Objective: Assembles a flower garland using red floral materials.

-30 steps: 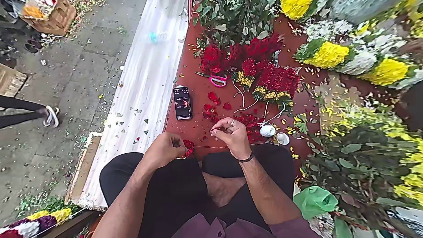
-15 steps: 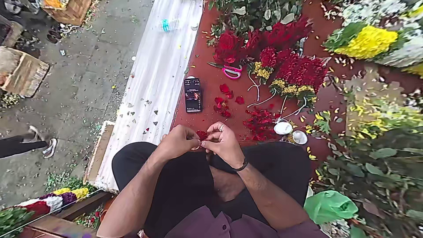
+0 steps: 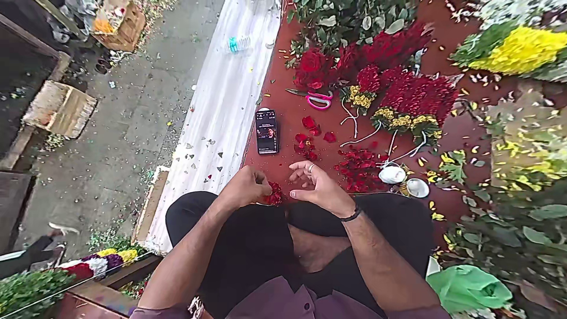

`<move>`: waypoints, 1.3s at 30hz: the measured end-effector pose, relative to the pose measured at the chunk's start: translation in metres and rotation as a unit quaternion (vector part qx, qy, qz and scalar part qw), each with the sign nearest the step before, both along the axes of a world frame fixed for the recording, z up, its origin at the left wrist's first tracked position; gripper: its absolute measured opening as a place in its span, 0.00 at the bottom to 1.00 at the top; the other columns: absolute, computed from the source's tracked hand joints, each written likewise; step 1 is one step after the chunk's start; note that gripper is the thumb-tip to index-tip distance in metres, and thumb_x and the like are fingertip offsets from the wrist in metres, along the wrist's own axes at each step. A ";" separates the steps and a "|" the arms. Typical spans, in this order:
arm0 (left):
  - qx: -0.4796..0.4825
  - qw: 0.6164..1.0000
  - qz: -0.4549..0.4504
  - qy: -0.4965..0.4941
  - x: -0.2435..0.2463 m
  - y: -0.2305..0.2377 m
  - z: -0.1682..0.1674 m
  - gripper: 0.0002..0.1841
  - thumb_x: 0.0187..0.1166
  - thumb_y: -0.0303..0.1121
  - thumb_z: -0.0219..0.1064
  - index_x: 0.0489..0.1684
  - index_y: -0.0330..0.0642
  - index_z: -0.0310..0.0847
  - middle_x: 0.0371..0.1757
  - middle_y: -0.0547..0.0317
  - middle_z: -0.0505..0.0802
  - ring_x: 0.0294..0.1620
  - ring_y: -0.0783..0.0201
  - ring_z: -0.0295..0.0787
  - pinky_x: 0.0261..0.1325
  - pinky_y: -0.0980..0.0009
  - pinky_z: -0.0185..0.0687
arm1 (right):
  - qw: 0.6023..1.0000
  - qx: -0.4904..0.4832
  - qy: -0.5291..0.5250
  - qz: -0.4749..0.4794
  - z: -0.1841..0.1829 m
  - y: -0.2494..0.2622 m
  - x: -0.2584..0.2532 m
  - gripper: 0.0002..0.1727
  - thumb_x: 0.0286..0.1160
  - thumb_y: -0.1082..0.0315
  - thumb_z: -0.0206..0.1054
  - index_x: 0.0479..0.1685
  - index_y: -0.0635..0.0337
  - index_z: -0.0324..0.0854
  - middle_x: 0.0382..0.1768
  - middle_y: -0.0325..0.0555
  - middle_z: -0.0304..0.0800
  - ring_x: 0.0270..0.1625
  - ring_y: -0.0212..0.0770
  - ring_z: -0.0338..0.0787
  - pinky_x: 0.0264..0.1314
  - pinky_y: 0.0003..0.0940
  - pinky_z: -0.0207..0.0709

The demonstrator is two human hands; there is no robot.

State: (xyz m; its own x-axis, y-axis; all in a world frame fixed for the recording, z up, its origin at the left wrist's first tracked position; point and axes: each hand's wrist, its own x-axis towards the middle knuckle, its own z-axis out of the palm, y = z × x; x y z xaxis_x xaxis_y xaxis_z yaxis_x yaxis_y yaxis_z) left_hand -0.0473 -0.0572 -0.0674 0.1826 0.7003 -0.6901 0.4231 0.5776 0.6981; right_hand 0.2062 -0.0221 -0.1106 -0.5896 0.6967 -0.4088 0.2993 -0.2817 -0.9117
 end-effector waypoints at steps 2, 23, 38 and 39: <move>-0.004 1.000 -0.010 0.027 -0.002 0.009 0.009 0.10 0.68 0.31 0.76 0.20 0.40 0.85 0.21 0.57 0.89 0.25 0.64 0.88 0.36 0.60 0.89 | 0.998 0.004 0.006 0.062 -0.005 -0.003 -0.004 0.41 0.59 0.55 0.83 0.80 0.49 0.74 0.64 0.40 0.88 0.59 0.39 0.91 0.62 0.42 0.88; 0.285 0.956 -0.070 0.016 0.118 0.091 0.101 0.06 0.75 0.35 0.75 0.30 0.46 0.91 0.25 0.62 0.92 0.22 0.67 0.86 0.24 0.65 0.84 | 0.909 0.001 0.409 -0.084 0.014 0.013 0.034 0.06 0.74 0.73 0.69 0.38 0.61 0.92 0.38 0.42 0.96 0.34 0.27 0.89 0.36 0.24 0.83; 0.032 0.989 -0.139 -0.024 0.007 0.025 0.049 0.07 0.70 0.39 0.77 0.28 0.46 0.92 0.23 0.67 0.92 0.25 0.74 0.86 0.33 0.71 0.84 | 0.985 0.018 0.143 0.093 0.017 0.052 0.098 0.10 0.77 0.66 0.70 0.38 0.62 0.93 0.32 0.39 0.94 0.32 0.28 0.89 0.37 0.24 0.84; 0.047 0.990 -0.136 -0.011 0.005 0.019 0.047 0.07 0.69 0.40 0.77 0.27 0.48 0.91 0.22 0.69 0.90 0.23 0.74 0.83 0.31 0.70 0.81 | 0.991 -0.001 0.099 0.087 0.010 0.056 0.094 0.11 0.79 0.65 0.67 0.43 0.63 0.93 0.35 0.42 0.95 0.35 0.32 0.91 0.41 0.29 0.86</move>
State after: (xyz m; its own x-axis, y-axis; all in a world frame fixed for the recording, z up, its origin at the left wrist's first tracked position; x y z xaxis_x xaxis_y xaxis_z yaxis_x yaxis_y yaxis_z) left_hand -0.0425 -0.0380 -0.0205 0.3875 0.6840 -0.6181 0.5378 0.3768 0.7542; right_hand 0.3005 0.0335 -0.1010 -0.7695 0.5769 -0.2742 0.1586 -0.2433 -0.9569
